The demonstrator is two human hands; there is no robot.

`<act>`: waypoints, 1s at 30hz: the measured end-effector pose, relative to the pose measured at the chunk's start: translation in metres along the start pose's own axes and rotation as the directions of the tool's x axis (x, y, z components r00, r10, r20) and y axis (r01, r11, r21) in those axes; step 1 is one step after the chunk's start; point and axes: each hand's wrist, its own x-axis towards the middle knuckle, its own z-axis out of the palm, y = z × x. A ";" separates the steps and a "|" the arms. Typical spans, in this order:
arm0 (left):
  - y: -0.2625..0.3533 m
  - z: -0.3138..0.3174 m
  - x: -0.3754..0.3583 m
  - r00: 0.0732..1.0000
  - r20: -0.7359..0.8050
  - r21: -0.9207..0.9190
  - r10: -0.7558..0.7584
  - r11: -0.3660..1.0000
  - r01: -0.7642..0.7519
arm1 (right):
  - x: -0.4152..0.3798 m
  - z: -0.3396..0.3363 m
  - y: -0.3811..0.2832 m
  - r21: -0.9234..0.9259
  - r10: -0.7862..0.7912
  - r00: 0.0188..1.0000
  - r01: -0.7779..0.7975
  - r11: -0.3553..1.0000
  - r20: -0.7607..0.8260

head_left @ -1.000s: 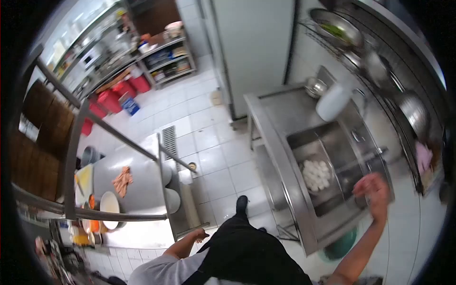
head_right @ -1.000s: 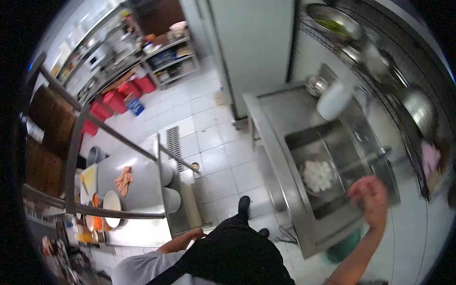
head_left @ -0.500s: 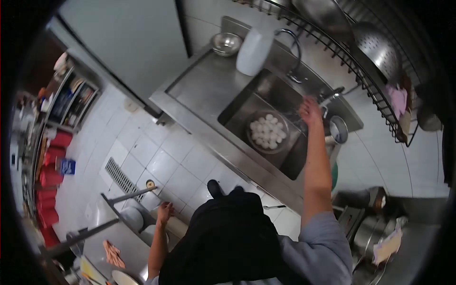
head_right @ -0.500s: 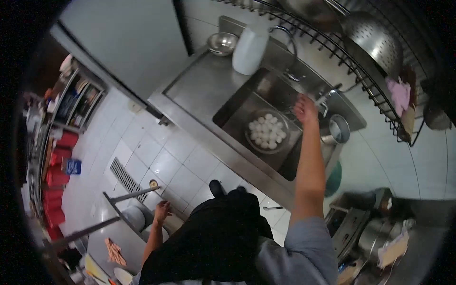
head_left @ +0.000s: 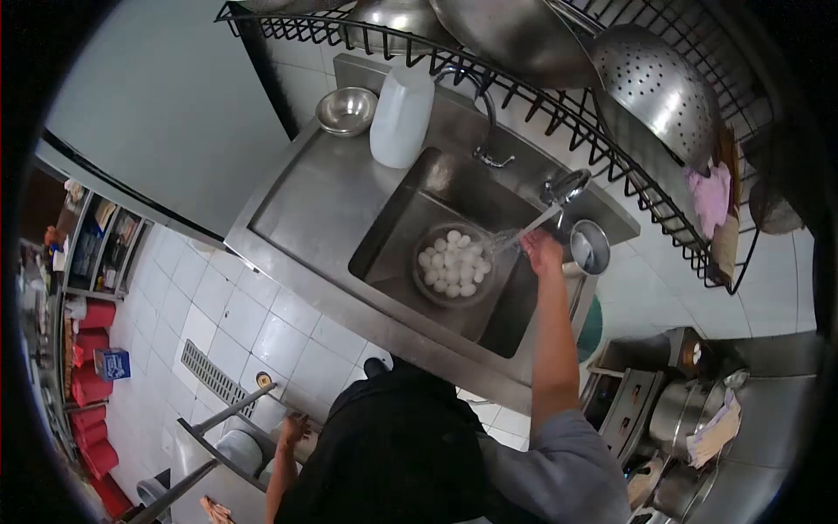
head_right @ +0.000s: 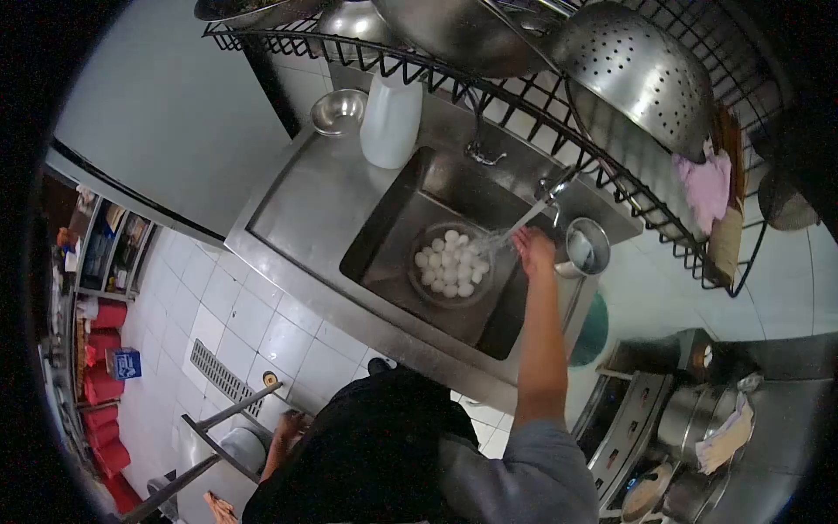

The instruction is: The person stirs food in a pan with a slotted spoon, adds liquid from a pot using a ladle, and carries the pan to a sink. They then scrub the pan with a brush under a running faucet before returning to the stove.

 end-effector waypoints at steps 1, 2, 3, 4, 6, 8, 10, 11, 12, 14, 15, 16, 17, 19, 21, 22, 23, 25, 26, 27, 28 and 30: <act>0.015 -0.003 0.009 0.981 -0.070 -0.244 -0.181 0.957 0.159 | 0.002 -0.001 0.005 0.151 0.026 0.981 0.004 0.989 -0.194; 0.042 -0.008 0.014 0.925 -0.092 -0.482 -0.370 0.829 0.284 | 0.004 -0.002 0.013 0.293 0.083 0.924 0.033 0.955 -0.373; 0.094 -0.013 0.008 0.930 -0.175 -0.461 -0.322 0.862 0.211 | 0.014 -0.018 0.020 0.362 0.055 0.932 0.084 0.928 -0.359; 0.088 -0.016 0.018 0.951 -0.162 -0.473 -0.263 0.866 0.158 | 0.033 -0.042 0.025 0.431 0.030 0.941 0.126 0.894 -0.336; 0.113 -0.019 0.025 0.932 -0.247 -0.357 -0.266 0.919 0.168 | 0.060 -0.063 0.022 0.475 -0.108 0.985 0.160 0.865 -0.136; 0.103 -0.024 0.038 0.939 -0.191 -0.312 -0.285 0.925 0.217 | 0.061 -0.038 -0.001 0.458 -0.142 0.956 0.249 0.853 -0.255; 0.146 -0.040 0.025 0.931 -0.210 -0.211 -0.299 0.944 0.255 | 0.047 -0.006 -0.022 0.389 -0.207 0.934 0.313 0.866 -0.291; 0.143 -0.041 0.023 0.915 -0.239 -0.249 -0.325 0.931 0.265 | 0.042 0.007 -0.029 0.321 -0.240 0.900 0.364 0.874 -0.364; 0.134 -0.043 0.024 0.913 -0.234 -0.222 -0.334 0.933 0.285 | 0.048 -0.005 -0.032 0.336 -0.251 0.922 0.346 0.876 -0.295; 0.118 -0.045 0.023 0.895 -0.241 -0.229 -0.374 0.918 0.322 | 0.053 0.006 -0.045 0.205 -0.421 0.866 0.478 0.854 -0.269; 0.110 -0.050 0.022 0.894 -0.228 -0.186 -0.386 0.918 0.349 | 0.083 -0.038 -0.046 -0.031 -0.422 0.894 0.423 0.906 -0.153; 0.102 -0.053 0.020 0.893 -0.211 -0.141 -0.397 0.917 0.374 | 0.059 -0.003 -0.061 0.070 -0.299 0.888 0.343 0.937 -0.350; 0.093 -0.058 0.019 0.878 -0.227 -0.173 -0.423 0.904 0.391 | 0.007 0.057 -0.074 -0.019 -0.302 0.857 0.324 0.946 -0.418; 0.077 -0.070 0.017 0.883 -0.284 -0.139 -0.375 0.927 0.349 | 0.051 -0.039 -0.073 -0.344 -0.262 0.944 0.182 0.921 -0.201; 0.062 -0.089 0.022 0.854 -0.346 -0.184 -0.389 0.920 0.345 | 0.062 -0.083 -0.067 -0.974 -0.227 0.969 0.138 0.182 0.095; 0.048 -0.093 0.026 0.818 -0.480 -0.177 -0.316 0.948 0.263 | 0.050 -0.071 -0.054 -0.963 -0.158 0.963 0.189 -0.191 0.220; 0.059 -0.114 0.020 0.791 -0.491 -0.280 -0.364 0.926 0.253 | 0.048 -0.061 -0.038 -0.876 -0.066 0.943 0.274 -0.398 0.325; 0.030 -0.133 0.035 0.674 -0.661 -0.374 -0.329 0.924 0.084 | 0.053 -0.031 0.029 -0.898 -0.193 0.916 0.272 -0.346 0.352; 0.035 -0.152 0.028 0.577 -0.759 -0.369 -0.301 0.929 -0.001 | 0.019 0.047 0.034 -0.857 -0.034 0.970 0.197 -0.476 0.242; 0.035 -0.168 0.024 0.472 -0.831 -0.342 -0.295 0.940 -0.014 | -0.042 0.162 0.036 -0.776 0.126 0.984 0.174 -0.606 0.123; 0.035 -0.186 0.017 0.438 -0.839 -0.354 -0.324 0.935 0.012 | -0.078 0.237 0.048 -0.798 0.130 0.965 0.262 -0.543 0.228; 0.025 -0.226 -0.008 0.367 -0.856 -0.376 -0.365 0.926 0.042 | -0.111 0.341 0.076 -0.789 0.154 0.919 0.390 -0.474 0.362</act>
